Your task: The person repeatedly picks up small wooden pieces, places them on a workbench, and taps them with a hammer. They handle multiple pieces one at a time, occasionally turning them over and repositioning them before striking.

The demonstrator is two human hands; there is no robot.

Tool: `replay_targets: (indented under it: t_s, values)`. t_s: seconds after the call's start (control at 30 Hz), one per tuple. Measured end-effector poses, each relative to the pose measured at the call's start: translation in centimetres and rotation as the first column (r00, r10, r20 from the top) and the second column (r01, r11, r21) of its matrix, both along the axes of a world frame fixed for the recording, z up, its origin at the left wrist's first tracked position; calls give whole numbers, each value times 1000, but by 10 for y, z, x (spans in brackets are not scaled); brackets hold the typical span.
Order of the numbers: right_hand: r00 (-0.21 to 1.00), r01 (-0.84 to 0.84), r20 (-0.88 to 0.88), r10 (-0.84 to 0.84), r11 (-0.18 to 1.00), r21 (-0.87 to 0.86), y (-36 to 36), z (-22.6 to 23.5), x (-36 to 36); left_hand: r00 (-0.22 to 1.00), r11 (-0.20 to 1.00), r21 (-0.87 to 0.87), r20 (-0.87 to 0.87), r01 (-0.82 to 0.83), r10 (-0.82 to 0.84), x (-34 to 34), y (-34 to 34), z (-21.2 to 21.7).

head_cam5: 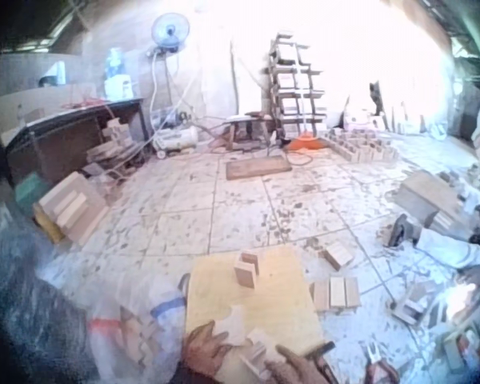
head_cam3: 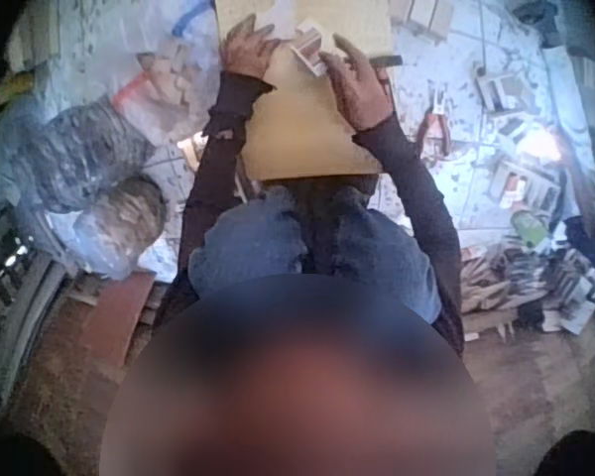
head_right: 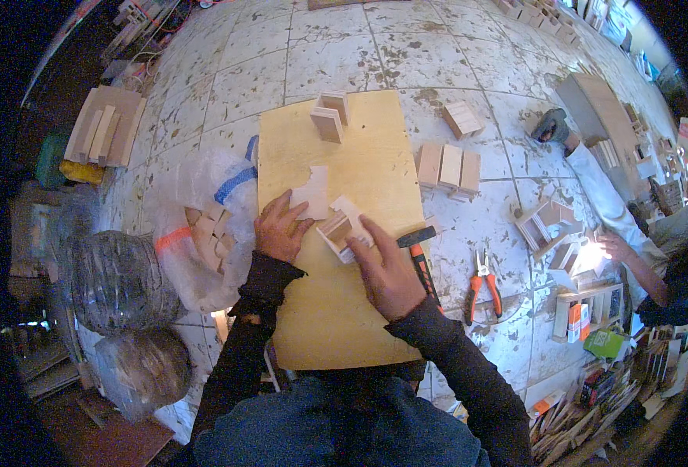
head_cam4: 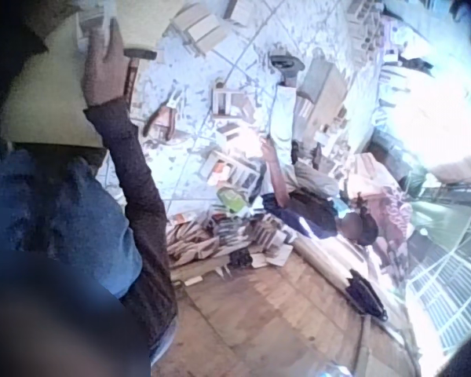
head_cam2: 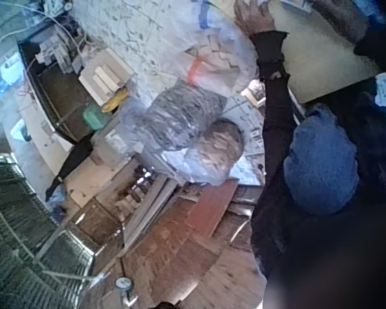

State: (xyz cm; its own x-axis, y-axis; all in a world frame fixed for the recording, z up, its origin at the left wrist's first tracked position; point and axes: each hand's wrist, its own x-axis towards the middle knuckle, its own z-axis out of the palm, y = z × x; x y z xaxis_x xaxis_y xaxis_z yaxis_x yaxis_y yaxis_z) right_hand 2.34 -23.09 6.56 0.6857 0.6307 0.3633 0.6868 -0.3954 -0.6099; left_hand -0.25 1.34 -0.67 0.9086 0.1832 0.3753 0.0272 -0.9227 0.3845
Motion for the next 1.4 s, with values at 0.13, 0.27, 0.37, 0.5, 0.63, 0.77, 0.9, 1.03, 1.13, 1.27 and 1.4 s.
replay_targets:
  t_s: [0.13, 0.27, 0.37, 0.5, 0.63, 0.77, 0.9, 1.03, 1.13, 1.27, 1.4]
  values:
    - [999, -31, -16, 33, 994, 107, 7, -4, -7, 991, 998, -45, 125, -50, 56, 6, 10, -4]
    - [999, -25, 40, 21, 995, 96, 9, -9, -8, 951, 835, -503, 77, -223, 300, 7, 5, 21]
    - [999, 37, -16, -34, 985, 166, 19, -12, -9, 930, 929, -336, 264, -157, 253, -9, -16, 53]
    - [977, 142, -207, -51, 880, 453, 33, -14, -14, 952, 962, -272, 298, 10, 74, -36, -55, 77]
    - [988, 154, -50, -146, 953, 263, 28, -12, -17, 963, 931, -363, 259, 32, 68, -48, -81, 73]
    - [980, 200, -52, -193, 958, 206, 20, -7, -16, 960, 915, -403, 243, -31, 139, -54, -87, 67]
    - [961, 277, -92, -262, 934, 228, 20, -3, -15, 950, 895, -443, 259, -44, 175, -55, -90, 70]
    - [956, 292, -33, -293, 927, 233, 21, 0, -15, 959, 856, -515, 224, -34, 173, -55, -92, 74]
    - [952, 302, -30, -304, 921, 248, 20, 0, -15, 963, 846, -532, 216, -22, 161, -55, -93, 73]
    - [946, 311, 22, -324, 924, 224, 19, -2, -17, 949, 904, -426, 296, 31, 107, -54, -91, 68]
    - [944, 316, 26, -329, 924, 216, 19, -5, -18, 942, 919, -392, 321, 41, 94, -53, -90, 66]
